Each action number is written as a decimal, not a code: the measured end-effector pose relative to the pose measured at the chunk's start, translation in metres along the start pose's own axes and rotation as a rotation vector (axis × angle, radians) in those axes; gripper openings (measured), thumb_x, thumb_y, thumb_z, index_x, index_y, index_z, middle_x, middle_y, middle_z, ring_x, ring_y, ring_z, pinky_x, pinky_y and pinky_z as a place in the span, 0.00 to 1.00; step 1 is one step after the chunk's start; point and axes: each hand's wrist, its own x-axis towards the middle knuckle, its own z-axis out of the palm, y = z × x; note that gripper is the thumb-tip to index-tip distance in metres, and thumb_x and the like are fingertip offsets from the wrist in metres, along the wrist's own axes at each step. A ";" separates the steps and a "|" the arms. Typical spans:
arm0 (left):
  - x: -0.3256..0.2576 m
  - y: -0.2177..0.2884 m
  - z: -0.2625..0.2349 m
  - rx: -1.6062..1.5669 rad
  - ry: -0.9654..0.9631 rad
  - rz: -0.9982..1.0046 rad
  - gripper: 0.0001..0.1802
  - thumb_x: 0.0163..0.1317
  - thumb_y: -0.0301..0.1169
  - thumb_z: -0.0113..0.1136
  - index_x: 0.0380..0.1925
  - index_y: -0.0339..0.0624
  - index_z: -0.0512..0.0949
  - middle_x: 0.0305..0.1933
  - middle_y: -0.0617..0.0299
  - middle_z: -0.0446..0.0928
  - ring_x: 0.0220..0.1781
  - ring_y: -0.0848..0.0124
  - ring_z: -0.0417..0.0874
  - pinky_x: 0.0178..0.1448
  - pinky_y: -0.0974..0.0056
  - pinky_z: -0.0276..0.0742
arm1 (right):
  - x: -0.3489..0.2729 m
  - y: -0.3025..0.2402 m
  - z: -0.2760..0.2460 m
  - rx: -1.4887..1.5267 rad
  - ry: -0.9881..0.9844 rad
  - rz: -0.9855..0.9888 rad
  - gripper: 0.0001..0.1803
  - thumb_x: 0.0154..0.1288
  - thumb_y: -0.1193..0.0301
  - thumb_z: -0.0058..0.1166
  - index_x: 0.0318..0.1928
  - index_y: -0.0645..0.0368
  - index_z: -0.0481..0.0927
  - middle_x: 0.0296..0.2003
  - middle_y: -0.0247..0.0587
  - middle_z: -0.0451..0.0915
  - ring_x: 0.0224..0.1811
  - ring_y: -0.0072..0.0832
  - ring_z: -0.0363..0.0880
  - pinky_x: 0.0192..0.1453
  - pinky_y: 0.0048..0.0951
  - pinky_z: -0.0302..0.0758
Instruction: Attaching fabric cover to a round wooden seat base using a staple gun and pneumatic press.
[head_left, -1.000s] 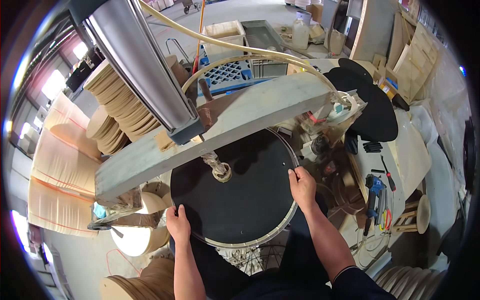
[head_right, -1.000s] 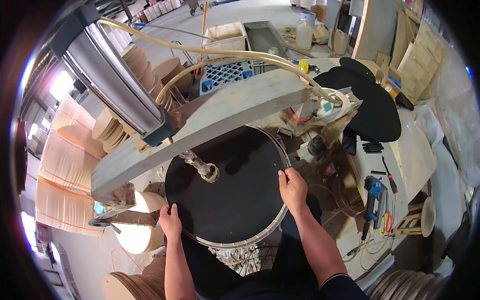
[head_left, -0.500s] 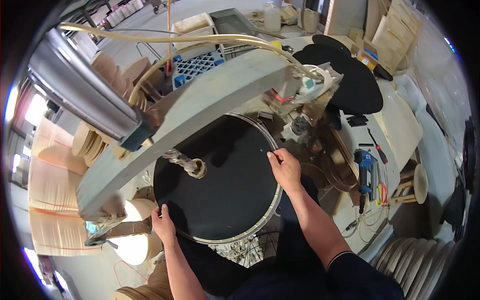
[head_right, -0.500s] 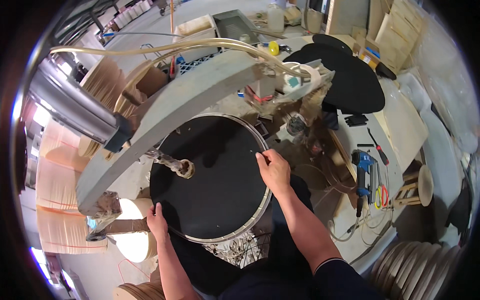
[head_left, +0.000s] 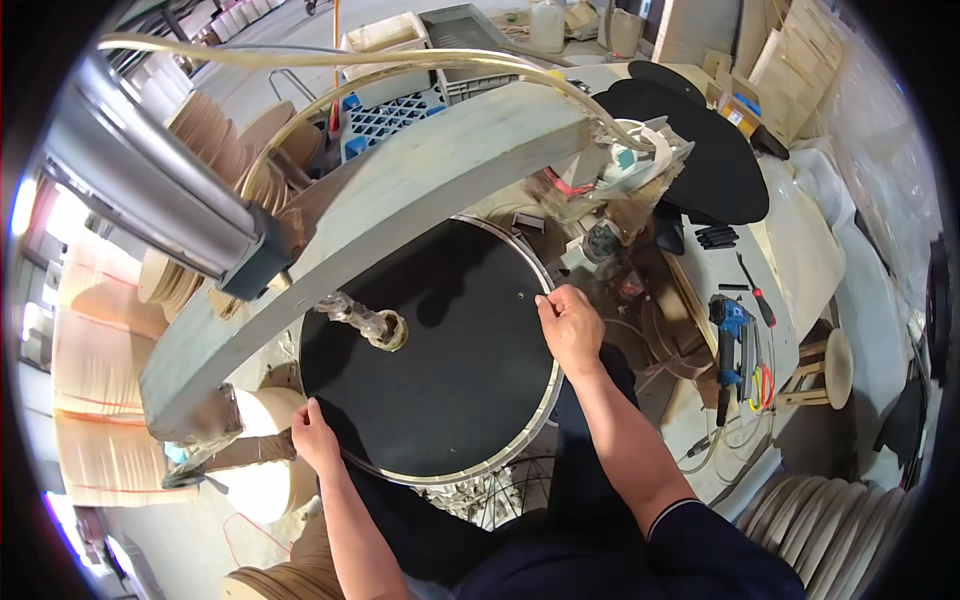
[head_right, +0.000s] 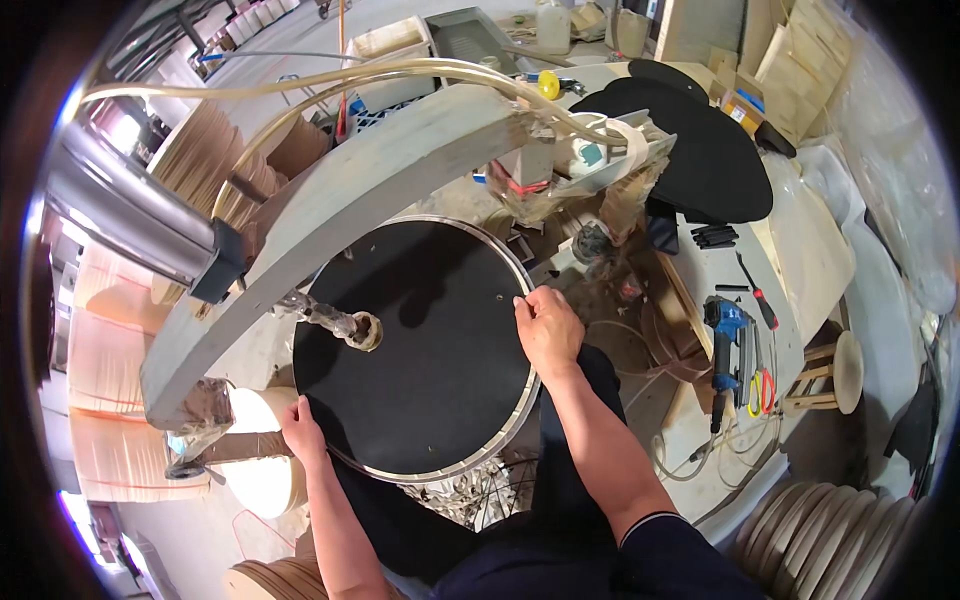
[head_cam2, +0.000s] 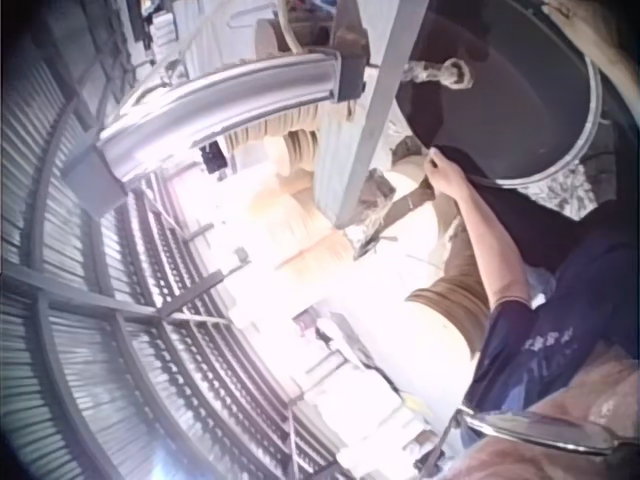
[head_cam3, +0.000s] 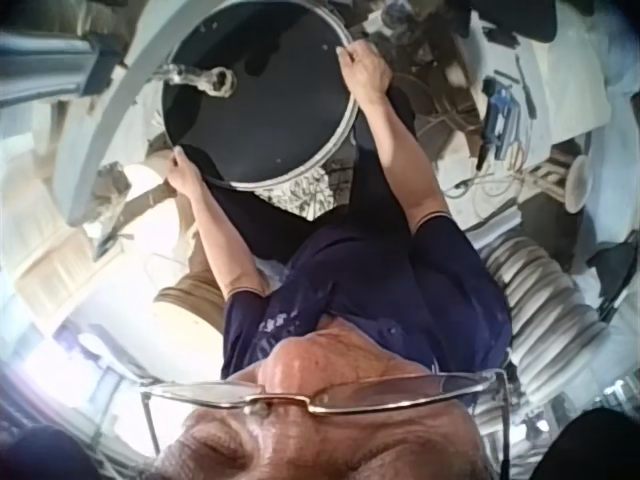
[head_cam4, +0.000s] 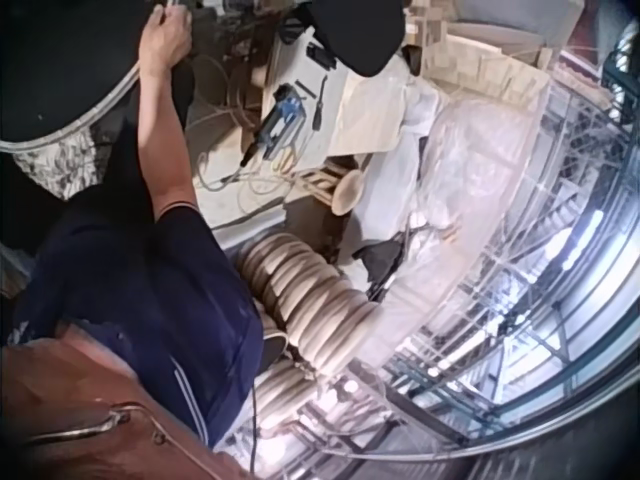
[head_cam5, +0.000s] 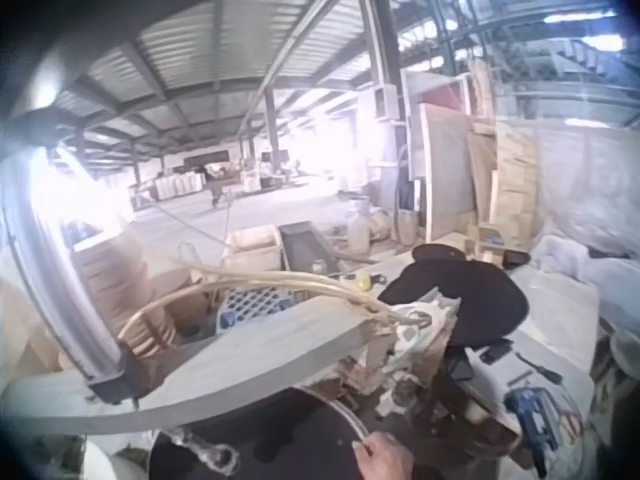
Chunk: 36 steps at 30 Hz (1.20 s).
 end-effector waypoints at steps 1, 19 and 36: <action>0.000 0.001 -0.003 0.028 0.011 0.011 0.20 0.76 0.45 0.65 0.43 0.36 0.87 0.40 0.52 0.89 0.43 0.59 0.87 0.54 0.55 0.81 | -0.001 -0.003 0.005 -0.007 0.025 -0.034 0.13 0.71 0.60 0.69 0.36 0.53 0.81 0.36 0.41 0.84 0.37 0.48 0.86 0.41 0.49 0.80; -0.020 0.029 -0.002 -0.051 0.064 -0.033 0.15 0.72 0.41 0.70 0.40 0.39 0.86 0.34 0.52 0.88 0.37 0.57 0.89 0.47 0.55 0.82 | 0.008 0.014 0.006 -0.075 -0.026 -0.071 0.14 0.74 0.61 0.66 0.38 0.57 0.80 0.32 0.41 0.80 0.35 0.42 0.81 0.44 0.43 0.78; -0.027 0.034 0.003 -0.067 0.068 -0.028 0.12 0.67 0.38 0.73 0.38 0.40 0.85 0.31 0.52 0.85 0.35 0.53 0.88 0.45 0.51 0.82 | 0.007 0.028 0.003 -0.159 0.014 -0.106 0.14 0.73 0.61 0.68 0.42 0.59 0.82 0.37 0.44 0.84 0.40 0.44 0.85 0.47 0.44 0.80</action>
